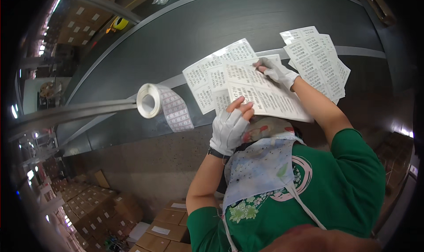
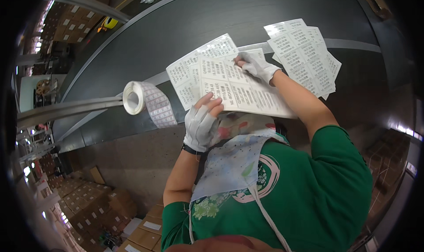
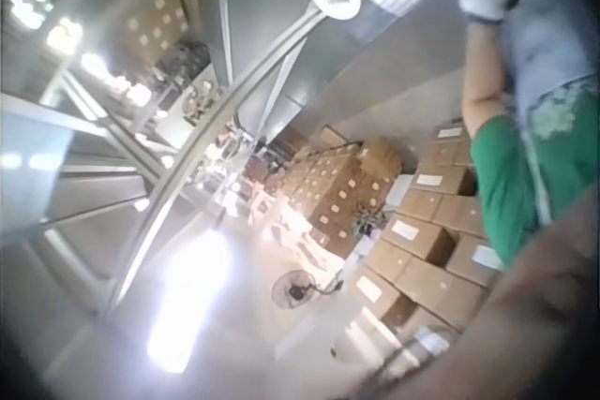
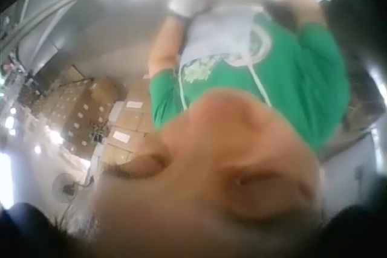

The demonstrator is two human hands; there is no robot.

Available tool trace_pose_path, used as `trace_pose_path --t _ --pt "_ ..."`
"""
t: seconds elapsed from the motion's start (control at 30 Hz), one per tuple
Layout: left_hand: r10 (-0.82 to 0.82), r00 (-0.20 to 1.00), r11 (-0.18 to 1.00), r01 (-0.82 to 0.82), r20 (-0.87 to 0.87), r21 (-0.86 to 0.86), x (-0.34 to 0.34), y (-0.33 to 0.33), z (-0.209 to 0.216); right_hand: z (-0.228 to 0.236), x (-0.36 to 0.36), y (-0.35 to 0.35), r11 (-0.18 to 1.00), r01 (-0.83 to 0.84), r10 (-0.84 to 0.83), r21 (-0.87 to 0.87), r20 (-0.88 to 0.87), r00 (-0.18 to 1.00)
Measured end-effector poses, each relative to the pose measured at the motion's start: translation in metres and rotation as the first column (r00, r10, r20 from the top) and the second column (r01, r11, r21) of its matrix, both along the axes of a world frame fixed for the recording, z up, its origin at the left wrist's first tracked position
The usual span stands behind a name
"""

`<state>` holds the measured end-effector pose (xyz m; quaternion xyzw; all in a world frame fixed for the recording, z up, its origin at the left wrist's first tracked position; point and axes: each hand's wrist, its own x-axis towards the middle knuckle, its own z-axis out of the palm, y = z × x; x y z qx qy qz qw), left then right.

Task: Checking and sorting sheets of printed inventory or product labels at a workbench.

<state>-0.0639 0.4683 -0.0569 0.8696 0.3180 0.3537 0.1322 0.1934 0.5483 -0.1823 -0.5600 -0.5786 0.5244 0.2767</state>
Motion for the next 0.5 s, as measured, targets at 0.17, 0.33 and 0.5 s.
trace_pose_path --t 0.17,0.33,0.5 --pt "-0.092 0.985 0.993 0.079 0.144 0.089 0.02 -0.003 0.0 0.019 0.01 -0.029 0.931 0.057 -0.166 -0.361 -0.277 0.947" --pt "-0.126 0.982 0.992 0.121 0.143 0.039 0.041 0.003 -0.013 -0.002 0.092 -0.06 0.9 0.424 -0.368 0.104 -0.343 0.864" --pt "0.183 0.972 0.949 -0.214 -0.147 -0.231 0.045 0.009 -0.08 0.011 0.21 -0.076 0.694 0.536 -0.704 0.482 0.296 0.646"
